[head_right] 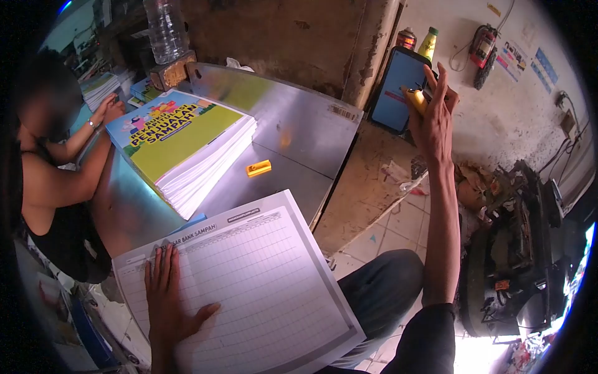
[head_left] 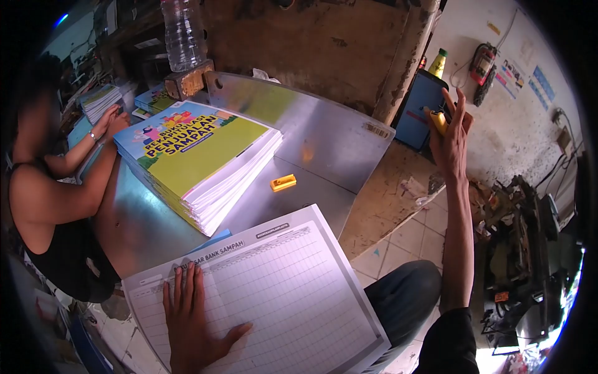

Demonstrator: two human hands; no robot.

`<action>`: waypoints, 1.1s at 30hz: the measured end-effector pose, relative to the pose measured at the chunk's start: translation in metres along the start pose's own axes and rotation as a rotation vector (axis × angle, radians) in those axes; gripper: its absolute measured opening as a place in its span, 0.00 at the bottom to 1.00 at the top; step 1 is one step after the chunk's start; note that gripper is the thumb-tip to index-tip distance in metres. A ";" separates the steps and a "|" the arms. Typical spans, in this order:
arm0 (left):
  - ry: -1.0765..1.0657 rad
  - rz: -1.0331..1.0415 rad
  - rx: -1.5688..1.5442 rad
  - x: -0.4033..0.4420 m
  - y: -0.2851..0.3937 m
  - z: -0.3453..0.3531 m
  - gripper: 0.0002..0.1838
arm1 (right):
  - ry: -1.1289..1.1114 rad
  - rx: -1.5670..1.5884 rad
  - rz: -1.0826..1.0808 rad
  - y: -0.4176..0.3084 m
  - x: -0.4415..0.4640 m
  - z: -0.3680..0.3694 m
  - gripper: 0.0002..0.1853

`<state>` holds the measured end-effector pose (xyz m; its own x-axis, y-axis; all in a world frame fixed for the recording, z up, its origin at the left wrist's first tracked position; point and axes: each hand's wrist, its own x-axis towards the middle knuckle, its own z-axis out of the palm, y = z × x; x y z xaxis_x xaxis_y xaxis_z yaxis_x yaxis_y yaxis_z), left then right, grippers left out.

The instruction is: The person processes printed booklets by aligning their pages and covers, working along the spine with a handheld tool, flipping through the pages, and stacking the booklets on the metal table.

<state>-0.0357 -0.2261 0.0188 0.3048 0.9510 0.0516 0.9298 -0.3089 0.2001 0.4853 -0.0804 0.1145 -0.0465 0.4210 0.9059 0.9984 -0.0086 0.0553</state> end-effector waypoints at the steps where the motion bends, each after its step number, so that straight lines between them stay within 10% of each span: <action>1: 0.001 0.003 -0.007 0.000 0.000 0.000 0.67 | 0.000 0.001 0.001 0.000 0.000 0.001 0.48; 33: 0.127 0.040 -0.121 -0.005 -0.007 0.008 0.53 | 0.060 0.046 0.075 -0.008 -0.024 -0.010 0.49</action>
<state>-0.0422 -0.2291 0.0098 0.3055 0.9344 0.1832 0.8833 -0.3500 0.3118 0.4780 -0.0999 0.0962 0.0277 0.3661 0.9302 0.9995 0.0043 -0.0315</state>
